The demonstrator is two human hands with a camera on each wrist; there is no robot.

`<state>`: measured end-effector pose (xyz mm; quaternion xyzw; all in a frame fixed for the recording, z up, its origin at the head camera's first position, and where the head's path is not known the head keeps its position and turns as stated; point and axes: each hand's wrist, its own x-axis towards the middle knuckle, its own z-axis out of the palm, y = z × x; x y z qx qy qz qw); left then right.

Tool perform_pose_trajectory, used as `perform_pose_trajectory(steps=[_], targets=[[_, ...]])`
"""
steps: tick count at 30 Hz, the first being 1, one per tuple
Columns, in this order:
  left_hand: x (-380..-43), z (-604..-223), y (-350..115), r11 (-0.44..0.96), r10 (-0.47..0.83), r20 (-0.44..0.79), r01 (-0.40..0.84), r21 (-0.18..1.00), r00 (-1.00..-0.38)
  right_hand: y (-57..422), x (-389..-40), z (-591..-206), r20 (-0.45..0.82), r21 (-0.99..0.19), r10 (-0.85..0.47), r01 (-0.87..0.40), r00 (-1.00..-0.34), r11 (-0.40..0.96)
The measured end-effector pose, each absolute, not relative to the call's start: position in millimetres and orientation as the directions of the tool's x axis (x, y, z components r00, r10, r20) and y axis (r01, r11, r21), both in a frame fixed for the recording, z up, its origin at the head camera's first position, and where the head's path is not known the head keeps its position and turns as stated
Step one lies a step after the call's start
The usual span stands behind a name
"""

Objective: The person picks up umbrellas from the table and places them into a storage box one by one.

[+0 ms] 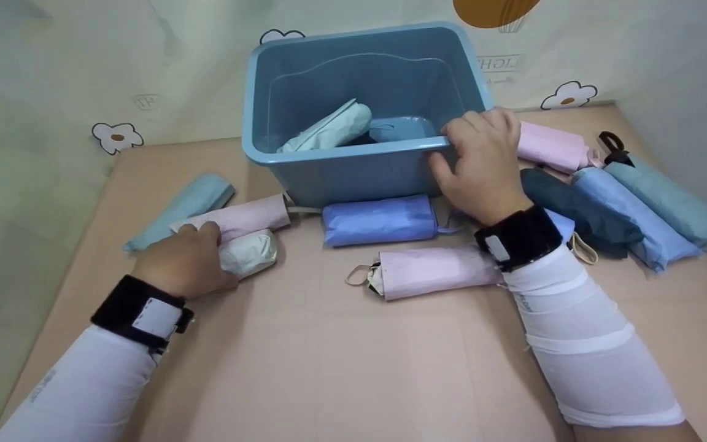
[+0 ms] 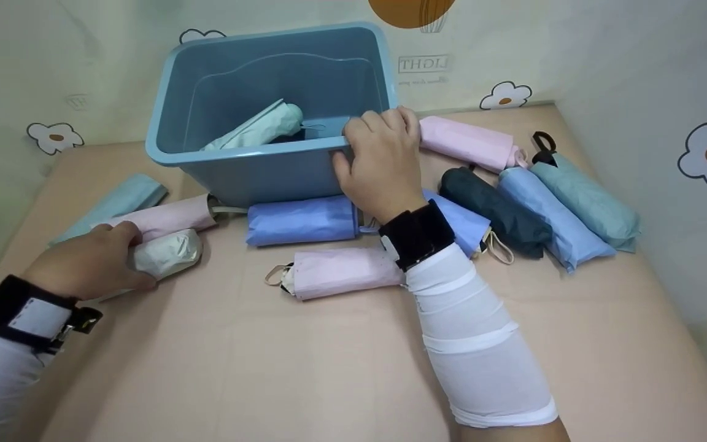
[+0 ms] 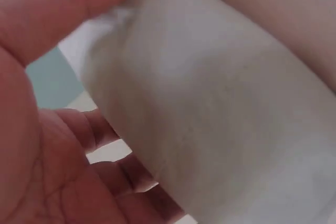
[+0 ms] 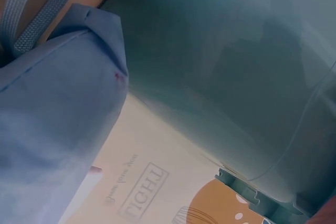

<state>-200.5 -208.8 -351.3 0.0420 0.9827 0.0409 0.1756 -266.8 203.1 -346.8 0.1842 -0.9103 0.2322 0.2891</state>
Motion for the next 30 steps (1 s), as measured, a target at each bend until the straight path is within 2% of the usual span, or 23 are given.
perform_pose_trajectory(steps=[4, 8, 16, 30], targets=[[-196, -353, -206, 0.988, 0.157, -0.352, 0.147, 0.055, -0.923, 204, -267, -345, 0.605, -0.324, -0.195, -0.462, -0.772, 0.826], [-193, -356, -205, 0.975, 0.222, -0.375, 0.21, 0.073, -0.9, 204, -266, -344, 0.6, -0.33, -0.19, -0.457, -0.777, 0.826], [-193, -349, -209, 0.972, 0.229, -0.411, 0.182, 0.15, -0.882, 203, -265, -345, 0.601, -0.334, -0.191, -0.461, -0.776, 0.822], [-188, -285, -206, 0.885, 0.395, -0.209, 0.309, 0.349, -0.895, 203, -265, -346, 0.59, -0.343, -0.193, -0.459, -0.784, 0.819]])
